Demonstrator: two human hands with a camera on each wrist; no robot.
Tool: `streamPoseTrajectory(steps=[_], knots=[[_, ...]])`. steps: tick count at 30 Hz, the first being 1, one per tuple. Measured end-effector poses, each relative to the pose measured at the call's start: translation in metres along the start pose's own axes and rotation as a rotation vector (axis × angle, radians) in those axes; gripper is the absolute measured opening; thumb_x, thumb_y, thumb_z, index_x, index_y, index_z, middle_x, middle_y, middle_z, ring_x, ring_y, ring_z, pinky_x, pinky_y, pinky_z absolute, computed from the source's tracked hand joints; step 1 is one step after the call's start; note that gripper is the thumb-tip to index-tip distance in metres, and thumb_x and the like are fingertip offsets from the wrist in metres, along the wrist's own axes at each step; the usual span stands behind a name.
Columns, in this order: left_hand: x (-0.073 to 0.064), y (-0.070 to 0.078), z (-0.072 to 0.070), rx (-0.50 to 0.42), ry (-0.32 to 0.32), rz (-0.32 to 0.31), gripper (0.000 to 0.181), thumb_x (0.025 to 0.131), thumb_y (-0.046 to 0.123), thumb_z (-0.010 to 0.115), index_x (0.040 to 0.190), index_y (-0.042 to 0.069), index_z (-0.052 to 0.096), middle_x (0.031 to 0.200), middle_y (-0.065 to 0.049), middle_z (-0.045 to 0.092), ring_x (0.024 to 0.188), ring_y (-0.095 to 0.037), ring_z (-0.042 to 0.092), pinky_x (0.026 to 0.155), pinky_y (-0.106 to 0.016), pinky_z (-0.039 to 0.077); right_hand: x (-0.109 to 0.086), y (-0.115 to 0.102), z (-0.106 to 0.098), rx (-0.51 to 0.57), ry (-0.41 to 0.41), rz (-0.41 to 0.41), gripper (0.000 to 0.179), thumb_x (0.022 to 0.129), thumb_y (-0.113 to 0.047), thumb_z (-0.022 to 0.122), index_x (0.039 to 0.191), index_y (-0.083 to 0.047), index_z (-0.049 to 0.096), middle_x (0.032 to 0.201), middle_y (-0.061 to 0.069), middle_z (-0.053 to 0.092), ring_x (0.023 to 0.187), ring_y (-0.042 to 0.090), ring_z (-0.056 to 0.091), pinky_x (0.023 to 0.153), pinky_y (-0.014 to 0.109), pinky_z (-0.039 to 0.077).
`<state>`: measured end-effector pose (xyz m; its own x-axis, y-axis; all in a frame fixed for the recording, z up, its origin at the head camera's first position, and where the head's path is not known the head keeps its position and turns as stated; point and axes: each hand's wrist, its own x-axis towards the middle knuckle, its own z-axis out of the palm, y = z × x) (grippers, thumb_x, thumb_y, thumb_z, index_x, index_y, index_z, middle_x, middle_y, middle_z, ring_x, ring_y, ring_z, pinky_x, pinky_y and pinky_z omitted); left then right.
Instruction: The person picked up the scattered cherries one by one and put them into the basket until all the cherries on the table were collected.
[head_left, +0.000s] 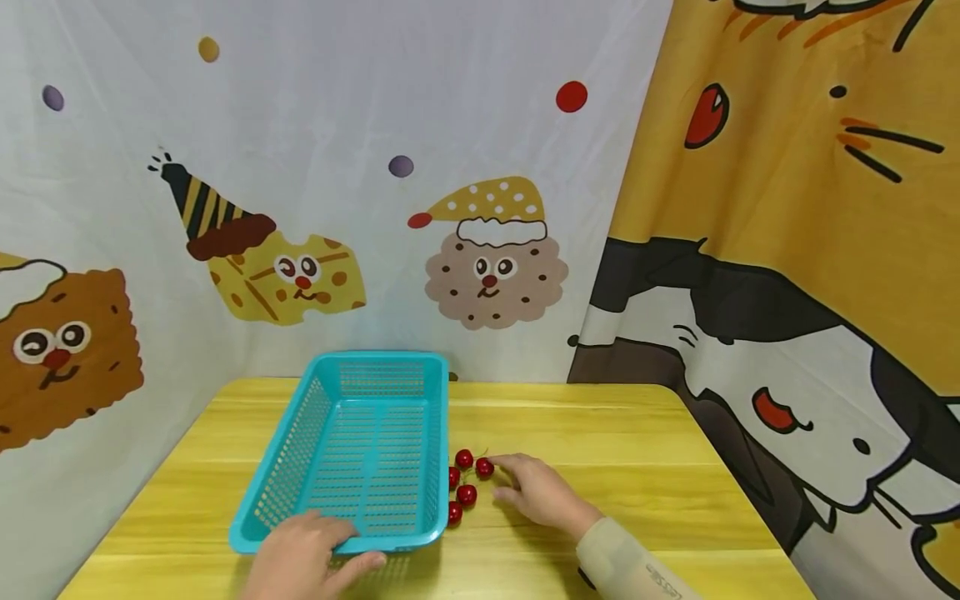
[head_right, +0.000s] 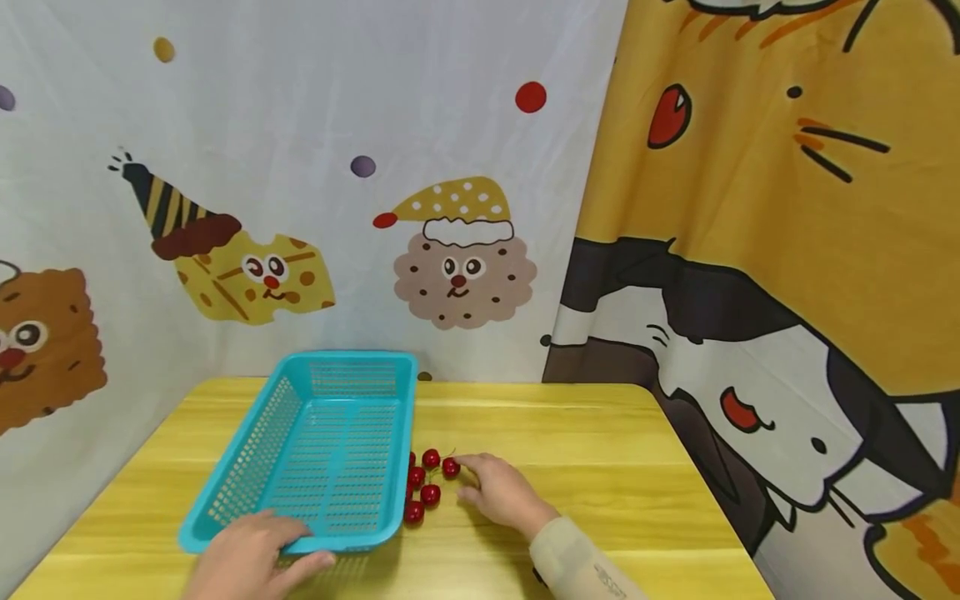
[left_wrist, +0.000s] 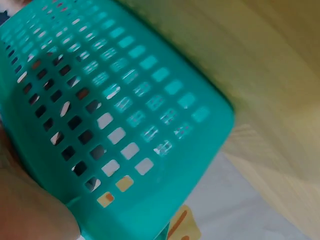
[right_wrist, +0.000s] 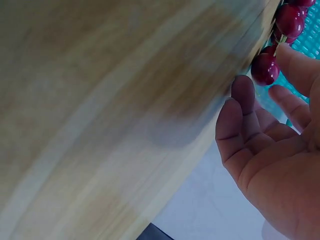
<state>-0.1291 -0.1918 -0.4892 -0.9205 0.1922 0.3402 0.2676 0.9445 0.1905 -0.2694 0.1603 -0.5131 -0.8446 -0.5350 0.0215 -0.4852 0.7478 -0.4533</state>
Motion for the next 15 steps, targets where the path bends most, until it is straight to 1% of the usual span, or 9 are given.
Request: streamPoseTrajectory(steps=[4, 6, 8, 12, 15], knots=[[0.004, 0.008, 0.002, -0.009, -0.028, -0.071, 0.052, 0.078, 0.085, 0.071, 0.085, 0.034, 0.078, 0.08, 0.022, 0.072, 0.075, -0.001, 0.062, 0.076, -0.032, 0.057, 0.002, 0.0, 0.001, -0.03, 0.024, -0.012, 0.055, 0.103, -0.022, 0.073, 0.153, -0.009, 0.056, 0.149, 0.013, 0.066, 0.136, 0.035, 0.064, 0.112, 0.054, 0.052], [0.005, 0.01, 0.001, -0.01, -0.054, -0.112, 0.054, 0.076, 0.087, 0.07, 0.085, 0.035, 0.078, 0.081, 0.021, 0.072, 0.076, -0.003, 0.062, 0.077, -0.034, 0.057, 0.007, -0.001, 0.003, -0.052, 0.038, -0.036, 0.053, 0.104, -0.018, 0.072, 0.154, -0.009, 0.055, 0.148, 0.013, 0.066, 0.134, 0.035, 0.066, 0.111, 0.053, 0.053], [0.006, 0.011, 0.0, -0.006, -0.072, -0.143, 0.054, 0.075, 0.089, 0.07, 0.084, 0.036, 0.077, 0.079, 0.021, 0.071, 0.074, -0.003, 0.06, 0.076, -0.033, 0.056, 0.012, -0.001, 0.004, -0.087, 0.06, -0.068, 0.051, 0.104, -0.015, 0.07, 0.153, -0.01, 0.056, 0.145, 0.012, 0.068, 0.132, 0.033, 0.067, 0.109, 0.052, 0.054], [0.007, 0.012, 0.001, -0.002, -0.083, -0.163, 0.055, 0.074, 0.091, 0.068, 0.08, 0.037, 0.075, 0.076, 0.021, 0.069, 0.07, -0.002, 0.057, 0.07, -0.031, 0.052, 0.019, -0.002, 0.006, -0.145, 0.104, -0.121, 0.045, 0.102, -0.009, 0.07, 0.147, -0.012, 0.063, 0.136, 0.009, 0.072, 0.123, 0.029, 0.071, 0.104, 0.048, 0.058], [0.007, 0.012, 0.002, -0.007, -0.077, -0.158, 0.054, 0.074, 0.091, 0.068, 0.078, 0.037, 0.074, 0.074, 0.021, 0.067, 0.068, -0.002, 0.055, 0.067, -0.03, 0.05, 0.023, -0.004, 0.008, -0.162, 0.113, -0.125, 0.039, 0.101, -0.007, 0.071, 0.14, -0.013, 0.068, 0.132, 0.007, 0.073, 0.12, 0.027, 0.073, 0.102, 0.046, 0.059]])
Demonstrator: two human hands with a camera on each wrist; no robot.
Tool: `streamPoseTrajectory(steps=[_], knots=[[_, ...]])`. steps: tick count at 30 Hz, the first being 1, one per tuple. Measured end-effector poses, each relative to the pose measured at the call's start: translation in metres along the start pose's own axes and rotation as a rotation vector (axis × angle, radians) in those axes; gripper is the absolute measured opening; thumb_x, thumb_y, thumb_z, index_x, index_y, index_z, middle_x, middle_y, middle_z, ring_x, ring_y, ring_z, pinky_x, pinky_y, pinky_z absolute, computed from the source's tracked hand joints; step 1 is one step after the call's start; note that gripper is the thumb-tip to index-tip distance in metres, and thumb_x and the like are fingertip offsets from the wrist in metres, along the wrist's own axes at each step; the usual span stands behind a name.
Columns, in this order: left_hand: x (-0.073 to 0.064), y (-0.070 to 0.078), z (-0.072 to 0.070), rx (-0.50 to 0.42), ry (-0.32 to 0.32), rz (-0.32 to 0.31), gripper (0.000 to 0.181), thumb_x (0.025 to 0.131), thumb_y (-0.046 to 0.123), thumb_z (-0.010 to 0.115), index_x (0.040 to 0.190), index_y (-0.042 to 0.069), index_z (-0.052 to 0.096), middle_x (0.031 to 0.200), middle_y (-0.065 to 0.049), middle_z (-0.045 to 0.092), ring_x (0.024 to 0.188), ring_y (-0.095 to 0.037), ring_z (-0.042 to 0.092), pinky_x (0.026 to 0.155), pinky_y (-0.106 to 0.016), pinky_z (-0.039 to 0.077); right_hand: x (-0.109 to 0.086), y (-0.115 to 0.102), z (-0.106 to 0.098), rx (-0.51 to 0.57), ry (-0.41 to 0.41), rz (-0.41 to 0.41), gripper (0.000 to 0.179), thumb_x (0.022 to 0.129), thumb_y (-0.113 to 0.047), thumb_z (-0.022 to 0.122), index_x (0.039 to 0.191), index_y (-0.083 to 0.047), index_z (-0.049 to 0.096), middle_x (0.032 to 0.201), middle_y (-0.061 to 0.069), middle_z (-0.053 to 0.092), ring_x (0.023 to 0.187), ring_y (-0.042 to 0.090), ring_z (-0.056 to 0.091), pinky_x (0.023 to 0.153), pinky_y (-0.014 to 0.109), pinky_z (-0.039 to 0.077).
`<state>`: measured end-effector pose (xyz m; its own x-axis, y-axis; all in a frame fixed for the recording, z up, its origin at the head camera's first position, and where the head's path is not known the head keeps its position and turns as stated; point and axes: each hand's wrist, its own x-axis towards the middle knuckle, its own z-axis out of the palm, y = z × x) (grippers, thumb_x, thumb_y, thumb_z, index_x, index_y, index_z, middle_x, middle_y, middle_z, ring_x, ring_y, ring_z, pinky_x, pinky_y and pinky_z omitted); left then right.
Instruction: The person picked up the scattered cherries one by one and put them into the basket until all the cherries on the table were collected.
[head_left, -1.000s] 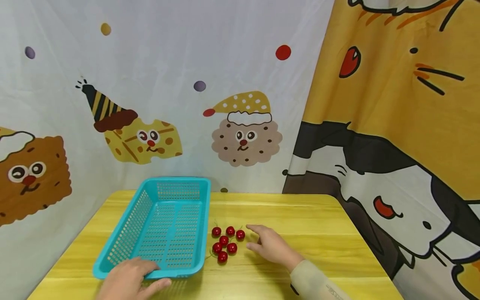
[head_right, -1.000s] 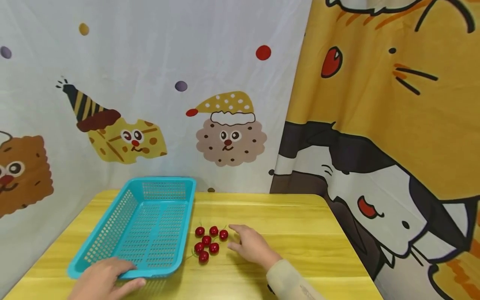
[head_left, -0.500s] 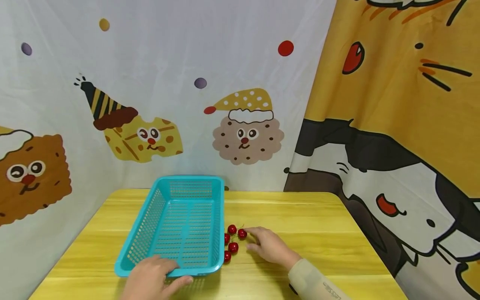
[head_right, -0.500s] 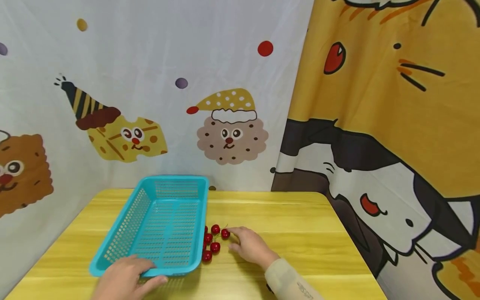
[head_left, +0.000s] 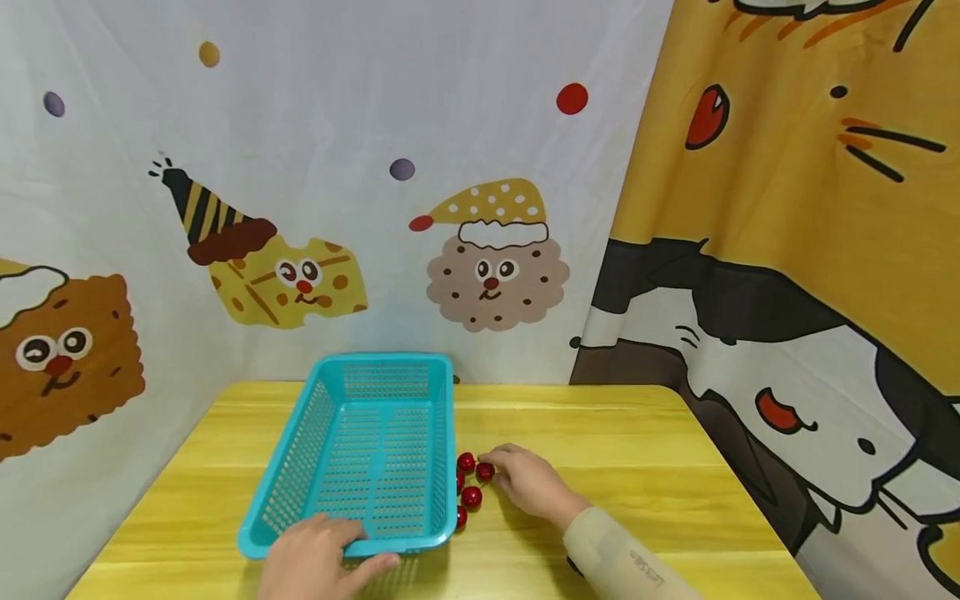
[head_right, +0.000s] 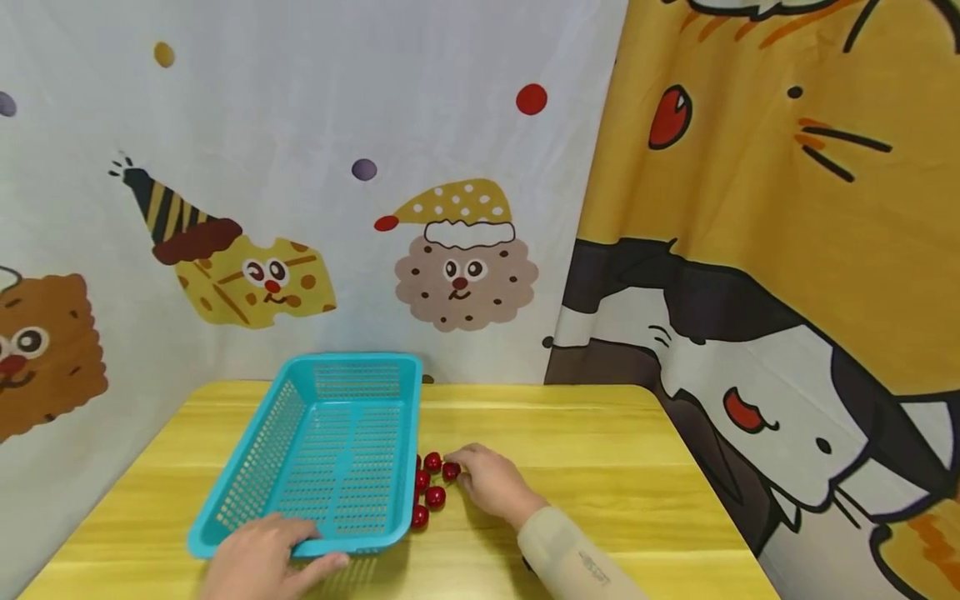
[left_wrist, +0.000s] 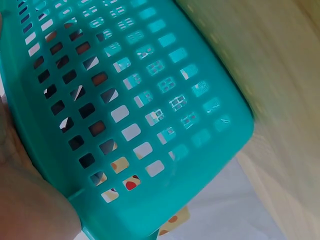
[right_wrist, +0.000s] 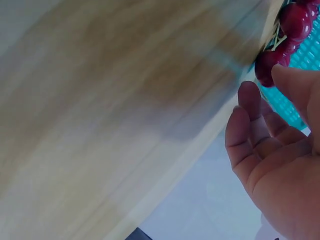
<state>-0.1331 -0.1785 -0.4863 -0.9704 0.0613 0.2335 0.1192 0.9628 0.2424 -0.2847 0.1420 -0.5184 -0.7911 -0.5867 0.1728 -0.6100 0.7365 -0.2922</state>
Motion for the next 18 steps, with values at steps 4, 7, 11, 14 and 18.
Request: streamPoseTrajectory(steps=[4, 7, 11, 14, 18], knots=[[0.001, 0.001, 0.0, 0.012, -0.001, -0.001, 0.054, 0.075, 0.09, 0.068, 0.078, 0.037, 0.073, 0.071, 0.021, 0.063, 0.065, -0.001, 0.049, 0.065, -0.028, 0.047, 0.002, -0.004, 0.0, -0.017, -0.009, 0.022, 0.034, 0.1, -0.01, 0.074, 0.134, -0.013, 0.072, 0.13, 0.006, 0.074, 0.118, 0.027, 0.074, 0.1, 0.045, 0.06], [0.0, 0.002, 0.001, 0.019, -0.001, -0.008, 0.054, 0.075, 0.09, 0.068, 0.078, 0.037, 0.072, 0.069, 0.021, 0.06, 0.063, -0.002, 0.046, 0.063, -0.027, 0.045, 0.002, -0.006, -0.002, -0.034, -0.014, 0.036, 0.034, 0.099, -0.014, 0.077, 0.132, -0.013, 0.072, 0.13, 0.006, 0.073, 0.117, 0.027, 0.074, 0.099, 0.046, 0.06], [0.001, 0.002, 0.001, 0.023, -0.001, -0.007, 0.054, 0.075, 0.091, 0.068, 0.078, 0.037, 0.072, 0.069, 0.022, 0.059, 0.063, -0.001, 0.044, 0.063, -0.026, 0.044, 0.004, -0.009, -0.004, -0.043, -0.024, 0.052, 0.034, 0.099, -0.021, 0.078, 0.131, -0.014, 0.072, 0.131, 0.006, 0.073, 0.117, 0.028, 0.074, 0.099, 0.047, 0.06], [0.001, -0.002, 0.0, 0.009, -0.01, 0.018, 0.053, 0.075, 0.09, 0.069, 0.082, 0.038, 0.074, 0.073, 0.023, 0.063, 0.067, 0.001, 0.051, 0.066, -0.025, 0.048, 0.005, -0.01, -0.004, -0.042, -0.034, 0.059, 0.033, 0.101, -0.026, 0.076, 0.132, -0.016, 0.072, 0.132, 0.006, 0.073, 0.118, 0.028, 0.073, 0.101, 0.048, 0.059], [0.001, -0.014, -0.002, -0.04, -0.033, 0.05, 0.051, 0.078, 0.086, 0.072, 0.09, 0.036, 0.077, 0.087, 0.021, 0.073, 0.081, -0.005, 0.068, 0.076, -0.032, 0.057, 0.008, -0.009, 0.0, -0.047, -0.046, 0.06, 0.031, 0.102, -0.03, 0.074, 0.13, -0.016, 0.074, 0.13, 0.005, 0.074, 0.116, 0.027, 0.074, 0.1, 0.046, 0.06]])
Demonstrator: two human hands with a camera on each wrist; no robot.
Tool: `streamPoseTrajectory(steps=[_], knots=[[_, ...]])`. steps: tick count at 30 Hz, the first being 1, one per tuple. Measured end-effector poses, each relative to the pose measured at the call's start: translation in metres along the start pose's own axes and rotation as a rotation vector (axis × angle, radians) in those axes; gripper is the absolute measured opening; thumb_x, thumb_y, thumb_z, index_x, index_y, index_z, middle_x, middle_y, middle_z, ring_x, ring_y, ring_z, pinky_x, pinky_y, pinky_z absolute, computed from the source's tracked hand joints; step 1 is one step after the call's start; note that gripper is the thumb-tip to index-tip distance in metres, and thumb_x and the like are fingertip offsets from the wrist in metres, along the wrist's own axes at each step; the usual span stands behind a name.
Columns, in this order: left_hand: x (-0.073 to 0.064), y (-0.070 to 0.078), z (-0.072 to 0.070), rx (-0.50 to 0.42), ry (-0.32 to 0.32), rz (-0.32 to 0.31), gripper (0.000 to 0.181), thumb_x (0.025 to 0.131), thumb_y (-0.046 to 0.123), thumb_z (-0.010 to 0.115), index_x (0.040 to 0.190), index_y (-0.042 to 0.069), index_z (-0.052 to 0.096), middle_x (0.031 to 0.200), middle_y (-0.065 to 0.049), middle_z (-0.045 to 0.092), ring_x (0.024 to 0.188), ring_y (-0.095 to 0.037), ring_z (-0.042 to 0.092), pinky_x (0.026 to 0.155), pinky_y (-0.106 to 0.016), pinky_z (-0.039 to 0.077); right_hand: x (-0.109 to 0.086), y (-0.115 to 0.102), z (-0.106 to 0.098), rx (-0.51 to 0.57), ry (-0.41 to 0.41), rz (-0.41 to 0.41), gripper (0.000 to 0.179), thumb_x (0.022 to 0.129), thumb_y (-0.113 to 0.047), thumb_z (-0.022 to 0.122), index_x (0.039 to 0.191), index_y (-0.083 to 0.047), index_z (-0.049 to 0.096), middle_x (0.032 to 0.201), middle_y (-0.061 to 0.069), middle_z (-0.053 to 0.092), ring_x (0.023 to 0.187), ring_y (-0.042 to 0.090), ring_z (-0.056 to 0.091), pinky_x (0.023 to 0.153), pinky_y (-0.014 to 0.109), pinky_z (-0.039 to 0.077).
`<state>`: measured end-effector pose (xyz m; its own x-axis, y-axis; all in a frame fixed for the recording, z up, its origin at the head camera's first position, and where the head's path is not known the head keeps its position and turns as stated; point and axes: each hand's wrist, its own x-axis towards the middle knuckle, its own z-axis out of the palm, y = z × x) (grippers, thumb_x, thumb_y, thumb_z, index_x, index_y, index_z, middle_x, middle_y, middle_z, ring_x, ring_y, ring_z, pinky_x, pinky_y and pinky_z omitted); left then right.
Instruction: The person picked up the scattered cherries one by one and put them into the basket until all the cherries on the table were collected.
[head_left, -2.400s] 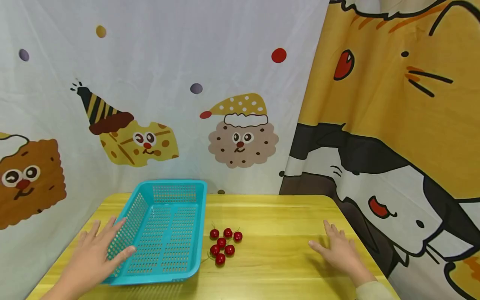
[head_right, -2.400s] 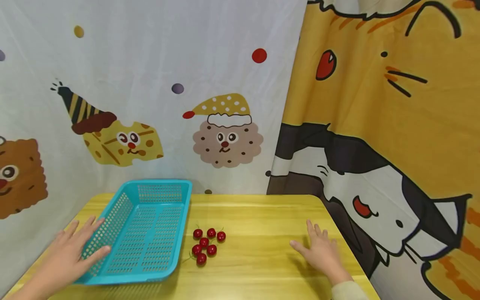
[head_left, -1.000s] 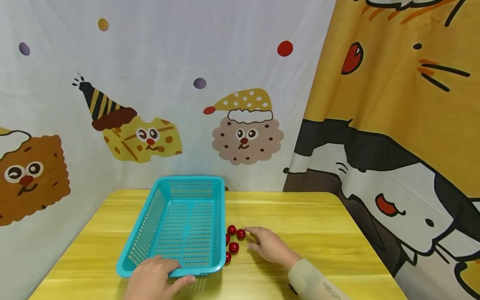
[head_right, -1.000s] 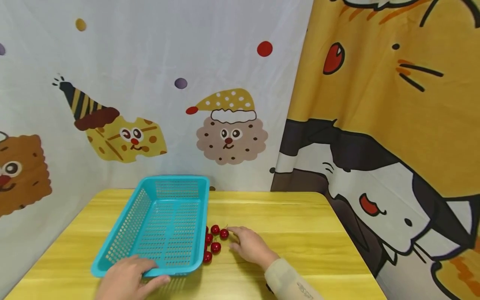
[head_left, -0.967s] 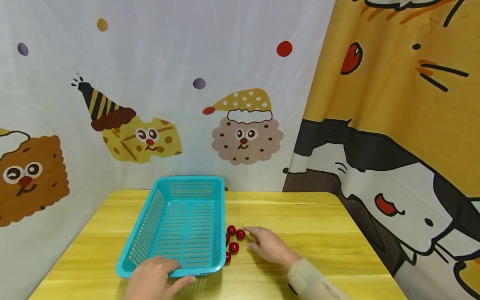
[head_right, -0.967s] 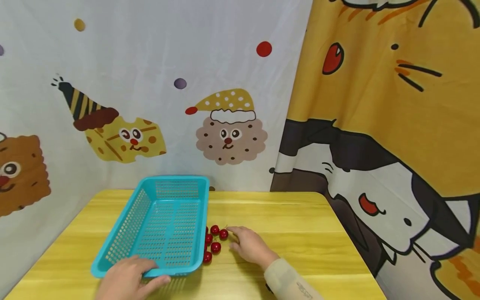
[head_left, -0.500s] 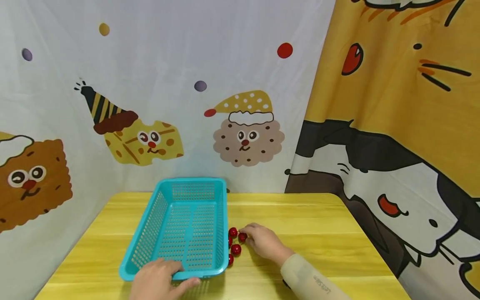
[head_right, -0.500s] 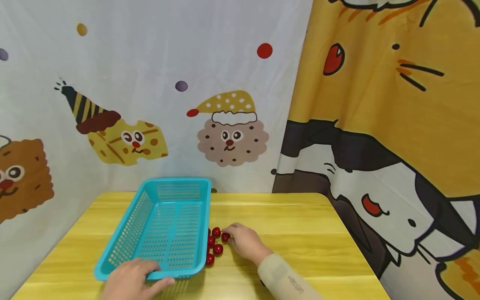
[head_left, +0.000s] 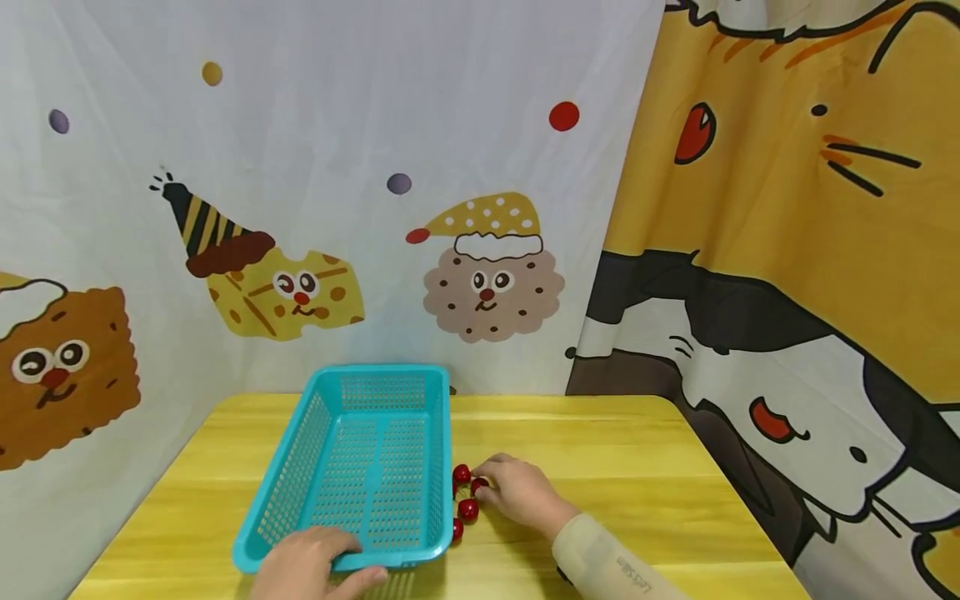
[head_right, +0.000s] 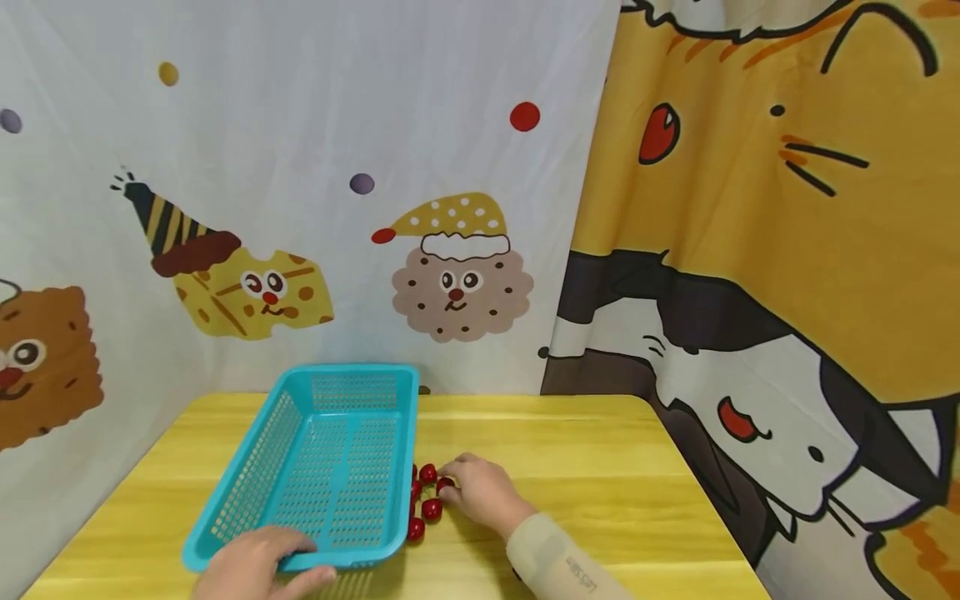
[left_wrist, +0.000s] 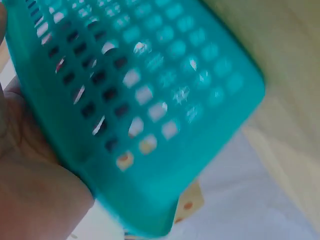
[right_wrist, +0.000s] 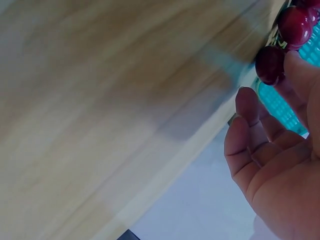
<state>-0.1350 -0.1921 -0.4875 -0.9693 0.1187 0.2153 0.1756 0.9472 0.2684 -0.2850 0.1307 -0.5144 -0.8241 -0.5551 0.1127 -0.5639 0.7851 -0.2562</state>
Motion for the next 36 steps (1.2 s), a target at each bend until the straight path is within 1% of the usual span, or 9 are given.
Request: streamPoseTrajectory(steps=[2, 4, 10, 15, 19, 23, 29, 33, 36], knots=[[-0.002, -0.009, -0.002, -0.002, -0.013, -0.003, 0.051, 0.079, 0.085, 0.071, 0.091, 0.036, 0.078, 0.092, 0.02, 0.075, 0.087, -0.009, 0.072, 0.081, -0.037, 0.058, 0.0, 0.0, 0.003, -0.009, -0.001, -0.002, 0.029, 0.102, -0.03, 0.075, 0.127, -0.016, 0.076, 0.126, 0.004, 0.075, 0.113, 0.024, 0.074, 0.097, 0.044, 0.061], [-0.004, -0.017, -0.004, 0.01, -0.016, -0.019, 0.051, 0.079, 0.085, 0.071, 0.091, 0.036, 0.078, 0.092, 0.019, 0.075, 0.086, -0.011, 0.072, 0.082, -0.04, 0.058, 0.0, 0.0, 0.006, -0.024, 0.01, -0.005, 0.026, 0.101, -0.027, 0.075, 0.124, -0.016, 0.077, 0.119, 0.003, 0.076, 0.105, 0.021, 0.075, 0.092, 0.041, 0.062], [-0.006, -0.036, -0.006, 0.028, -0.064, -0.01, 0.05, 0.083, 0.081, 0.071, 0.092, 0.033, 0.079, 0.086, 0.019, 0.073, 0.077, -0.008, 0.068, 0.077, -0.037, 0.057, -0.003, 0.001, 0.006, -0.054, 0.074, -0.002, 0.02, 0.096, -0.02, 0.079, 0.115, -0.016, 0.078, 0.103, 0.0, 0.077, 0.09, 0.015, 0.072, 0.08, 0.036, 0.061], [-0.007, -0.038, -0.002, 0.053, 0.002, 0.021, 0.049, 0.081, 0.079, 0.076, 0.087, 0.031, 0.079, 0.078, 0.018, 0.071, 0.069, -0.005, 0.063, 0.07, -0.033, 0.056, -0.004, 0.002, 0.006, -0.009, 0.048, 0.018, 0.017, 0.095, -0.021, 0.082, 0.109, -0.012, 0.078, 0.098, -0.001, 0.074, 0.087, 0.012, 0.069, 0.081, 0.033, 0.06], [-0.011, -0.034, 0.001, 0.095, 0.083, 0.034, 0.051, 0.077, 0.082, 0.077, 0.082, 0.031, 0.077, 0.07, 0.018, 0.066, 0.062, -0.003, 0.056, 0.064, -0.03, 0.051, -0.004, 0.003, 0.001, 0.007, 0.071, 0.057, 0.022, 0.097, -0.017, 0.081, 0.115, -0.006, 0.076, 0.105, 0.006, 0.076, 0.094, 0.02, 0.073, 0.085, 0.037, 0.062], [-0.014, -0.031, 0.005, 0.11, 0.172, 0.046, 0.051, 0.073, 0.082, 0.079, 0.078, 0.031, 0.075, 0.067, 0.017, 0.064, 0.061, -0.004, 0.054, 0.062, -0.029, 0.048, 0.002, 0.003, -0.017, 0.054, 0.137, 0.09, 0.027, 0.1, -0.015, 0.076, 0.123, -0.001, 0.073, 0.116, 0.014, 0.076, 0.103, 0.027, 0.074, 0.088, 0.041, 0.062], [-0.014, -0.031, 0.008, 0.094, 0.254, 0.063, 0.05, 0.07, 0.081, 0.081, 0.074, 0.031, 0.073, 0.064, 0.019, 0.06, 0.058, -0.001, 0.048, 0.058, -0.028, 0.045, 0.016, -0.015, -0.061, 0.163, 0.259, 0.058, 0.033, 0.101, -0.019, 0.076, 0.129, -0.001, 0.07, 0.114, 0.01, 0.073, 0.096, 0.019, 0.069, 0.085, 0.036, 0.062], [-0.014, -0.032, 0.008, 0.087, 0.242, 0.05, 0.05, 0.071, 0.081, 0.081, 0.075, 0.031, 0.074, 0.064, 0.019, 0.061, 0.058, -0.002, 0.049, 0.059, -0.028, 0.045, 0.027, -0.042, -0.084, 0.222, 0.295, -0.024, 0.034, 0.101, -0.017, 0.075, 0.131, -0.002, 0.07, 0.112, 0.008, 0.072, 0.094, 0.017, 0.067, 0.084, 0.032, 0.061], [-0.014, -0.032, 0.006, 0.088, 0.21, 0.034, 0.051, 0.072, 0.08, 0.08, 0.078, 0.03, 0.075, 0.066, 0.018, 0.063, 0.06, -0.003, 0.051, 0.06, -0.029, 0.046, 0.035, -0.069, -0.092, 0.224, 0.268, -0.103, 0.035, 0.102, -0.017, 0.074, 0.134, -0.003, 0.068, 0.116, 0.008, 0.072, 0.096, 0.018, 0.069, 0.085, 0.029, 0.06]])
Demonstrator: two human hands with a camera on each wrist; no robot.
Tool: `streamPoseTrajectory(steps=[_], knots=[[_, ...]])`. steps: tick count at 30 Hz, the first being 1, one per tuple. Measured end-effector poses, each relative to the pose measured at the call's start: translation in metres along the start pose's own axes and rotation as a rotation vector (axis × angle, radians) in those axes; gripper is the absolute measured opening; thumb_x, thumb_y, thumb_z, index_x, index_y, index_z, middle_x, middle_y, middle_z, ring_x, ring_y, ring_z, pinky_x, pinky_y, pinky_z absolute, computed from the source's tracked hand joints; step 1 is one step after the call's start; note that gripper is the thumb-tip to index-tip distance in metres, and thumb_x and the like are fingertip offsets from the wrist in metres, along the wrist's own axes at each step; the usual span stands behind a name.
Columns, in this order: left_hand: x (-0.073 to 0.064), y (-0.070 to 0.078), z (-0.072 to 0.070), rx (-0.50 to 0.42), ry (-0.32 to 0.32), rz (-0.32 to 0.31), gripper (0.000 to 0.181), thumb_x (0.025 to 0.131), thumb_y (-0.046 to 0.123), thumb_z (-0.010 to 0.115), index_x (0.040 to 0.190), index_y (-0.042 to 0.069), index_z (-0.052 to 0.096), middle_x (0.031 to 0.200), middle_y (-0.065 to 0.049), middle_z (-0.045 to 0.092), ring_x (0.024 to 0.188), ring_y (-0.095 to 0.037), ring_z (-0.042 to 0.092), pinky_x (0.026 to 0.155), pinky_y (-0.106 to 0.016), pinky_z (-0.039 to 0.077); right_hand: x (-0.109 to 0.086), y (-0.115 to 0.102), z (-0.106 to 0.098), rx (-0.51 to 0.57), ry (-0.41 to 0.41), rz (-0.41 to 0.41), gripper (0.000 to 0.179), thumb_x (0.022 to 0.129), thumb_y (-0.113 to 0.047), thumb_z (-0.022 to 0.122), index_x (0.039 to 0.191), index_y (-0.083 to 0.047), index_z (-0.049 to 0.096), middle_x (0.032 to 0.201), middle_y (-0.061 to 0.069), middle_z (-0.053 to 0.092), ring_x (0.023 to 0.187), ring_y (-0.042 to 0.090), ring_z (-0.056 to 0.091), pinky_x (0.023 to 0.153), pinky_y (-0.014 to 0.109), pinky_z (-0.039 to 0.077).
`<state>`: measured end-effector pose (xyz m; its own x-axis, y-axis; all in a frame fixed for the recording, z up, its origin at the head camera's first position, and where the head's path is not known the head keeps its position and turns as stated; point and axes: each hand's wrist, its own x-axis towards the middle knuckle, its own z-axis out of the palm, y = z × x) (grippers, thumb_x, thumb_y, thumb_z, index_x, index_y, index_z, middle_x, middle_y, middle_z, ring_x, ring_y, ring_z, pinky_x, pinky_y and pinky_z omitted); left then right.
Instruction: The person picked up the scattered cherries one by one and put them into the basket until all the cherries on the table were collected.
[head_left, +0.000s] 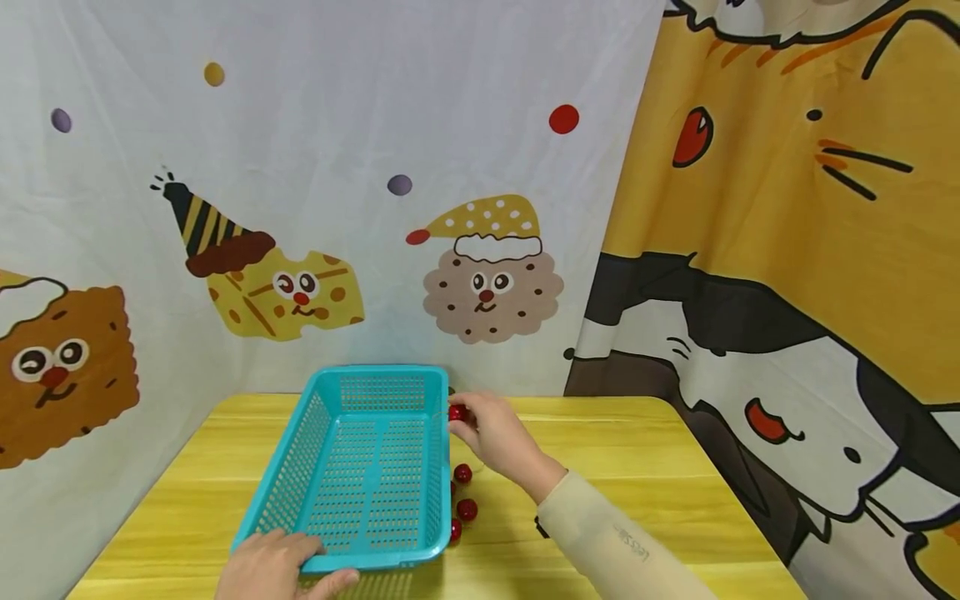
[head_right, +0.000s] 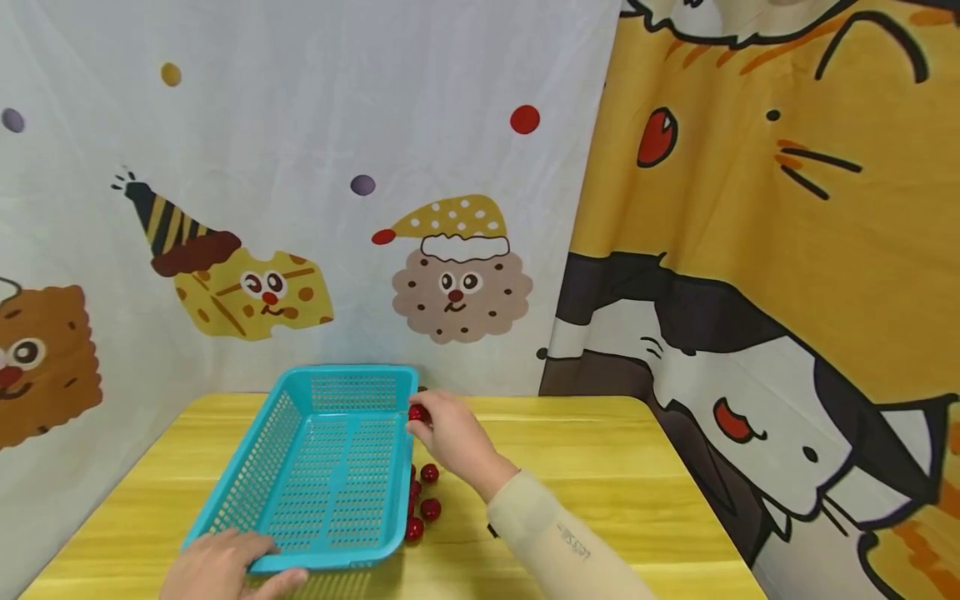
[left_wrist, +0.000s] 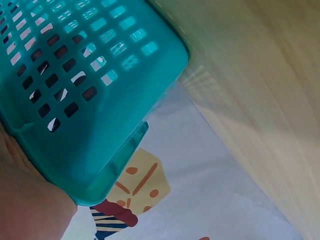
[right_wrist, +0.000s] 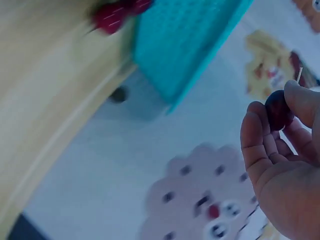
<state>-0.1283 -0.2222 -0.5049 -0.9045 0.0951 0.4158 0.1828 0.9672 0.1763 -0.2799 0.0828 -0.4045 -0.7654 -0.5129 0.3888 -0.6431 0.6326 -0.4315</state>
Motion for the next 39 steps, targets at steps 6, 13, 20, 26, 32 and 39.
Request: streamPoseTrajectory(steps=[6, 13, 20, 26, 32, 39], knots=[[0.0, -0.002, 0.001, 0.018, 0.048, 0.031, 0.049, 0.072, 0.081, 0.08, 0.075, 0.032, 0.072, 0.066, 0.021, 0.061, 0.059, -0.003, 0.051, 0.059, -0.028, 0.045, 0.016, -0.042, 0.027, -0.013, -0.131, -0.055, 0.038, 0.105, -0.025, 0.071, 0.14, -0.01, 0.065, 0.133, 0.006, 0.07, 0.11, 0.015, 0.07, 0.09, 0.022, 0.058], [0.001, 0.0, 0.001, 0.017, 0.0, 0.015, 0.049, 0.074, 0.081, 0.078, 0.075, 0.032, 0.072, 0.064, 0.021, 0.059, 0.058, -0.002, 0.047, 0.059, -0.026, 0.044, 0.019, -0.053, 0.074, -0.087, -0.235, -0.023, 0.038, 0.103, -0.033, 0.073, 0.138, -0.019, 0.068, 0.136, -0.003, 0.072, 0.119, 0.012, 0.069, 0.092, 0.022, 0.056], [0.001, -0.001, 0.002, 0.034, 0.007, 0.026, 0.05, 0.074, 0.083, 0.077, 0.074, 0.033, 0.07, 0.063, 0.022, 0.056, 0.057, 0.0, 0.043, 0.057, -0.025, 0.041, 0.016, -0.051, 0.097, -0.11, -0.288, 0.016, 0.038, 0.102, -0.037, 0.074, 0.138, -0.023, 0.069, 0.134, -0.009, 0.074, 0.116, 0.008, 0.069, 0.091, 0.023, 0.057], [0.001, -0.003, 0.005, 0.03, 0.091, 0.062, 0.049, 0.071, 0.082, 0.079, 0.071, 0.034, 0.068, 0.061, 0.023, 0.053, 0.055, 0.001, 0.038, 0.055, -0.024, 0.038, 0.015, -0.052, 0.102, -0.225, -0.336, 0.006, 0.039, 0.101, -0.044, 0.074, 0.135, -0.028, 0.071, 0.13, -0.013, 0.074, 0.109, 0.005, 0.07, 0.087, 0.024, 0.058], [0.001, -0.003, 0.008, 0.037, 0.155, 0.084, 0.05, 0.069, 0.083, 0.079, 0.07, 0.035, 0.065, 0.06, 0.024, 0.049, 0.053, 0.002, 0.035, 0.053, -0.024, 0.035, 0.015, -0.052, 0.109, -0.484, -0.466, -0.048, 0.03, 0.099, -0.048, 0.076, 0.126, -0.034, 0.072, 0.116, -0.017, 0.075, 0.1, 0.002, 0.068, 0.089, 0.026, 0.057], [0.0, -0.003, 0.01, 0.023, 0.159, 0.069, 0.049, 0.069, 0.082, 0.08, 0.069, 0.036, 0.064, 0.058, 0.024, 0.042, 0.053, 0.003, 0.028, 0.053, -0.024, 0.031, 0.016, -0.052, 0.116, -0.566, -0.518, -0.057, 0.018, 0.098, -0.047, 0.077, 0.107, -0.033, 0.072, 0.091, -0.015, 0.071, 0.078, 0.002, 0.06, 0.078, 0.026, 0.056]])
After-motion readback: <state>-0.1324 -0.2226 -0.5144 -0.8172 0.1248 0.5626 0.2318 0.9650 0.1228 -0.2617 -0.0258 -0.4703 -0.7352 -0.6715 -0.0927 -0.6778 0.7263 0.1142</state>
